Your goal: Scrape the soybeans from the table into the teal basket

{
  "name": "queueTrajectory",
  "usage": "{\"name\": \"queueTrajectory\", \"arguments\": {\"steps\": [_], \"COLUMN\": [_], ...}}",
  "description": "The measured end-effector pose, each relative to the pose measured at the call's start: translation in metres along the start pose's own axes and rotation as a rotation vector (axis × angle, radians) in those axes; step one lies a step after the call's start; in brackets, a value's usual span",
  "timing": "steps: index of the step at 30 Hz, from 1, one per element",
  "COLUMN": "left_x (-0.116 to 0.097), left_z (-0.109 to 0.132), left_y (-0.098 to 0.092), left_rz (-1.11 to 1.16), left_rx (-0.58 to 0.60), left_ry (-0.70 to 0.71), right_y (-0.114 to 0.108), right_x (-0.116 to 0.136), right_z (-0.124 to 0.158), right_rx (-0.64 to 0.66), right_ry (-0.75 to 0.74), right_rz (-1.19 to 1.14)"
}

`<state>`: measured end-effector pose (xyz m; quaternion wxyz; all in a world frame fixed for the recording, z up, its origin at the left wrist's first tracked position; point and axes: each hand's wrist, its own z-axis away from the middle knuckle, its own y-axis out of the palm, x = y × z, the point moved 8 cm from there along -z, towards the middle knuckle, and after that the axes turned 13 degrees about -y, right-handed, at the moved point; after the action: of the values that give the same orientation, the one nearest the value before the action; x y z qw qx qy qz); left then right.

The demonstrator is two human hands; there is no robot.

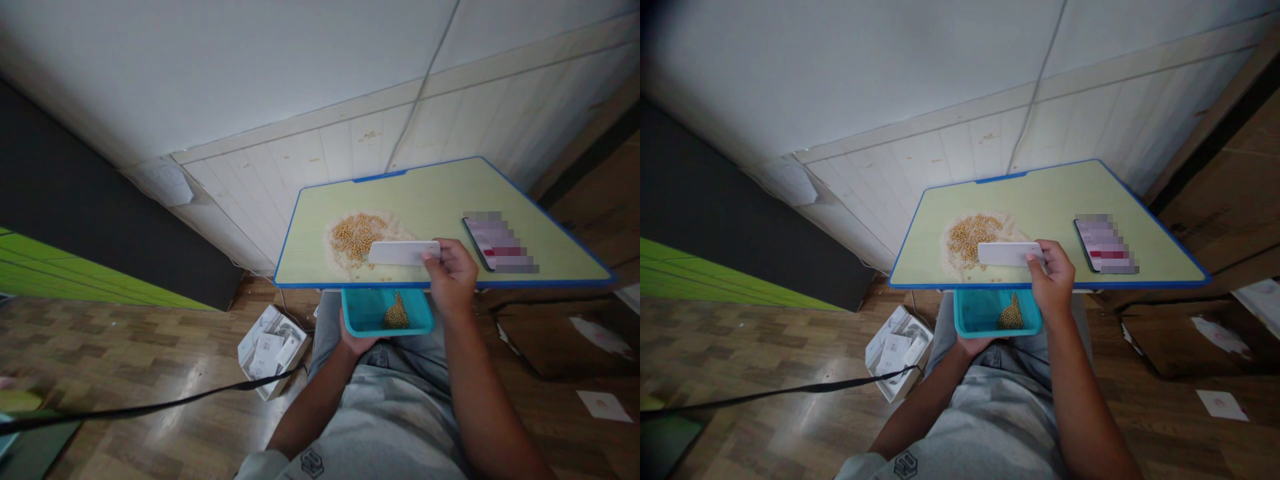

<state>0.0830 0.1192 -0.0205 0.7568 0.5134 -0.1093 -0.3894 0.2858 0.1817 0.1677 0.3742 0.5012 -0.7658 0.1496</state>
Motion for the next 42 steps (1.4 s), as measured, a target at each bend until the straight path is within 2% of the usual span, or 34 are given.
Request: {"name": "queueTrajectory", "arguments": {"steps": [3, 8, 18, 23, 25, 30, 33, 39, 42], "left_x": [-0.001, -0.002, -0.004, -0.006, -0.004, -0.001, -0.002, -0.004, -0.004], "left_z": [0.002, 0.004, 0.010, 0.010, 0.009, 0.003, 0.003, 0.008, 0.009], "left_y": [0.003, 0.001, 0.023, 0.030, 0.027, 0.007, 0.005, 0.021, 0.033], "left_rz": [0.018, 0.012, 0.020, 0.026, 0.014, 0.016, 0.014, 0.011, -0.017], "left_rx": [0.014, -0.045, -0.041, 0.021, 0.045, 0.024, 0.036, -0.045, -0.032], "left_ry": [0.009, 0.019, 0.038, 0.050, 0.030, 0.013, 0.030, 0.052, 0.057], "right_y": [0.005, 0.010, 0.006, 0.005, 0.006, 0.006, 0.006, 0.016, 0.023], "right_x": [-0.002, -0.001, -0.001, -0.002, -0.001, 0.000, 0.001, 0.002, 0.005], "right_z": [0.002, 0.003, 0.002, 0.003, 0.003, 0.002, 0.003, 0.007, 0.010], "right_rx": [0.033, 0.084, 0.088, 0.084, 0.084, 0.071, 0.059, 0.113, 0.167], "right_ry": [0.032, 0.048, 0.072, 0.106, 0.109, 0.110, 0.105, 0.082, 0.056], "right_rz": [-0.030, -0.041, -0.055, -0.059, -0.056, -0.065, -0.071, -0.076, -0.079]}}
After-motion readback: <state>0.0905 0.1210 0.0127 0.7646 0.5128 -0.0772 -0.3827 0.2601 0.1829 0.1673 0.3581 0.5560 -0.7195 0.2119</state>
